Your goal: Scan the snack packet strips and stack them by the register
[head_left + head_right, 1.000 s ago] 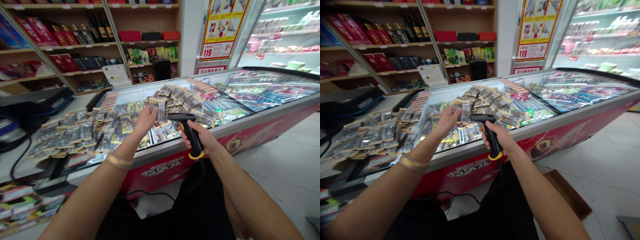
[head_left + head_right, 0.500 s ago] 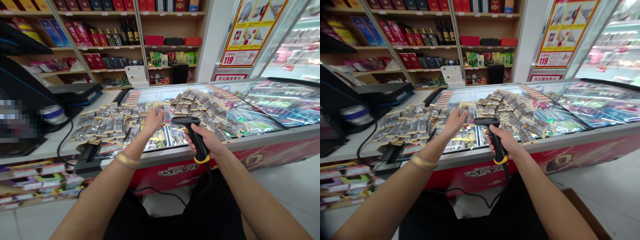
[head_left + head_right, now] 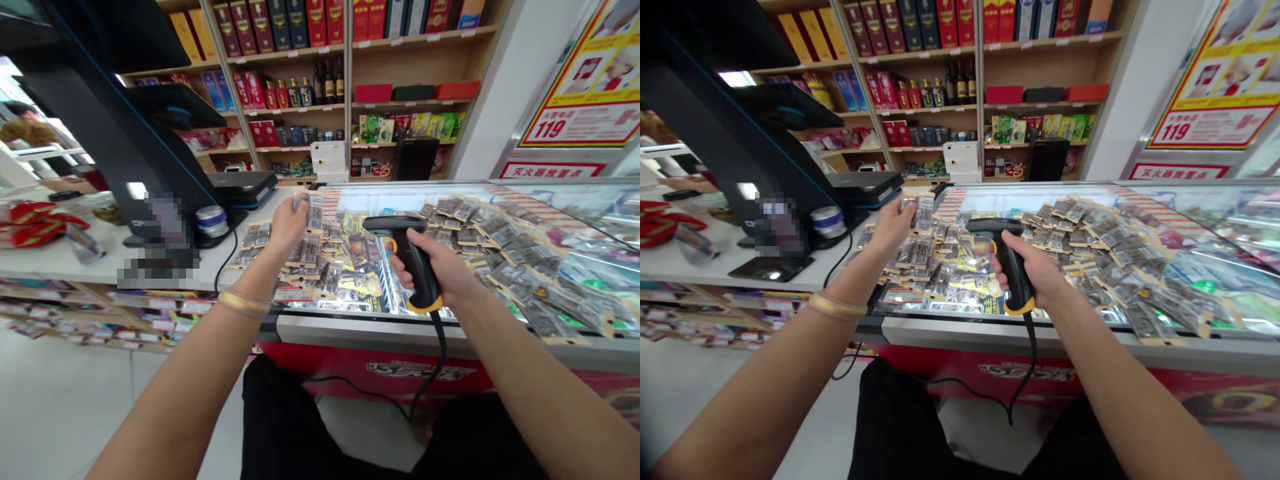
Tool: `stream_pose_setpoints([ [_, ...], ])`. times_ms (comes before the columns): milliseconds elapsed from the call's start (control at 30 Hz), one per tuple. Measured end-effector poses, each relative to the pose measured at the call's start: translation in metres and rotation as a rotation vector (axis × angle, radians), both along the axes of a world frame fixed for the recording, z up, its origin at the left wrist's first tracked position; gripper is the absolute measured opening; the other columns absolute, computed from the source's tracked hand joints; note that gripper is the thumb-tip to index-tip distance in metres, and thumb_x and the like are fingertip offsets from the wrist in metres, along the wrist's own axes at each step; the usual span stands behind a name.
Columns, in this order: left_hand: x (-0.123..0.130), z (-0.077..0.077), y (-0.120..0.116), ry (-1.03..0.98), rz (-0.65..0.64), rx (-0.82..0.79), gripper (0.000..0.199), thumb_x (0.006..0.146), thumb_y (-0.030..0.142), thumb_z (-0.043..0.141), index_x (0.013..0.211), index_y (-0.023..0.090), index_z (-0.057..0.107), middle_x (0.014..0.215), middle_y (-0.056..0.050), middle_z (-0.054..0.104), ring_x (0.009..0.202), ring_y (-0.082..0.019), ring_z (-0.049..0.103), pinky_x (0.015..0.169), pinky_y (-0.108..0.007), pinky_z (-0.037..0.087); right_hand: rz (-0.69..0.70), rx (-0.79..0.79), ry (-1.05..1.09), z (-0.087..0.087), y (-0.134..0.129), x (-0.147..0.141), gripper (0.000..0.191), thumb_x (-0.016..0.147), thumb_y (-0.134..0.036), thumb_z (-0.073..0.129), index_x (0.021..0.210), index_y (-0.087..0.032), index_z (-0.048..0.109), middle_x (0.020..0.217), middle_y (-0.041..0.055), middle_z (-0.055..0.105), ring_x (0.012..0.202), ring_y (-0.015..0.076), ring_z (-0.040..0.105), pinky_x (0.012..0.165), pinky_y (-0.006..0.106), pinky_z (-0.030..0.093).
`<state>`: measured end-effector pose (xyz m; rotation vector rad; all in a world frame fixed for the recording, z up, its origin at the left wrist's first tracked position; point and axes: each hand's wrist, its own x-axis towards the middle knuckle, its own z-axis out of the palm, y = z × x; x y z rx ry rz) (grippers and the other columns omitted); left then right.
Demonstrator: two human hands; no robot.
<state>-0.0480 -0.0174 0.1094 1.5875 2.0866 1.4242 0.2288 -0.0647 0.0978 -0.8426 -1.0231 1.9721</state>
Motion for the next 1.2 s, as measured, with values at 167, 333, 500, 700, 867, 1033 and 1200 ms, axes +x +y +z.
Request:
stream_pose_setpoints([
  [167,-0.074,-0.003,0.001,0.037,0.17,-0.028,0.028,0.087,0.034,0.044,0.083,0.015,0.065,0.086,-0.009,0.069,0.086,-0.023,0.064,0.075,-0.031,0.047,0.095,-0.052,0.003,0.006,0.014,-0.056,0.033,0.097,-0.043,0.046,0.093,-0.015,0.062,0.055,-0.0002,0.054,0.039,0.0094,0.046,0.035,0.018,0.039],
  [333,-0.107,-0.015,0.016,0.161,0.273,-0.174,0.027,0.087,0.03,0.041,0.08,0.017,0.064,0.089,-0.014,0.071,0.092,-0.028,0.066,0.08,-0.035,0.048,0.145,-0.08,-0.011,0.002,0.022,-0.092,0.033,0.097,-0.044,0.048,0.092,-0.015,0.062,0.053,-0.0004,0.054,0.038,0.0095,0.046,0.035,0.018,0.039],
  [500,-0.109,-0.024,0.025,0.306,0.332,-0.343,0.026,0.082,0.029,0.051,0.093,0.016,0.07,0.114,-0.024,0.069,0.113,-0.039,0.061,0.094,-0.048,0.046,0.132,-0.11,-0.031,-0.008,0.026,-0.101,0.033,0.098,-0.042,0.047,0.088,-0.015,0.06,0.054,-0.0007,0.055,0.037,0.0088,0.047,0.035,0.018,0.04],
  [700,-0.094,-0.015,0.015,0.265,0.394,-0.272,0.044,0.083,0.028,0.051,0.118,0.01,0.071,0.133,-0.028,0.059,0.125,-0.046,0.051,0.101,-0.057,0.042,0.117,-0.124,-0.024,-0.006,0.026,-0.096,0.032,0.1,-0.04,0.045,0.091,-0.014,0.061,0.051,-0.0015,0.055,0.036,0.0094,0.046,0.034,0.018,0.039],
  [867,-0.056,0.012,0.007,0.276,0.302,-0.085,0.047,0.086,0.026,0.046,0.126,0.015,0.067,0.136,-0.021,0.057,0.13,-0.041,0.047,0.109,-0.056,0.038,0.086,-0.094,-0.02,0.0,0.019,-0.069,0.035,0.1,-0.043,0.043,0.093,-0.014,0.062,0.05,-0.0019,0.054,0.037,0.0089,0.045,0.035,0.018,0.038],
  [1033,0.021,0.027,0.006,0.332,0.022,0.117,0.042,0.087,0.026,0.043,0.121,0.018,0.067,0.122,-0.013,0.065,0.125,-0.03,0.052,0.113,-0.045,0.035,-0.043,-0.016,0.027,0.001,0.005,-0.003,0.033,0.095,-0.048,0.051,0.092,-0.016,0.061,0.054,-0.0026,0.054,0.038,0.0085,0.046,0.036,0.018,0.039],
  [1200,0.12,0.015,0.004,0.33,-0.3,0.166,0.041,0.087,0.024,0.045,0.123,0.015,0.063,0.115,-0.012,0.066,0.112,-0.024,0.057,0.104,-0.039,0.042,-0.225,0.041,0.041,-0.001,-0.019,0.085,0.036,0.088,-0.053,0.059,0.09,-0.017,0.061,0.058,-0.0017,0.054,0.041,0.0087,0.045,0.038,0.019,0.038],
])
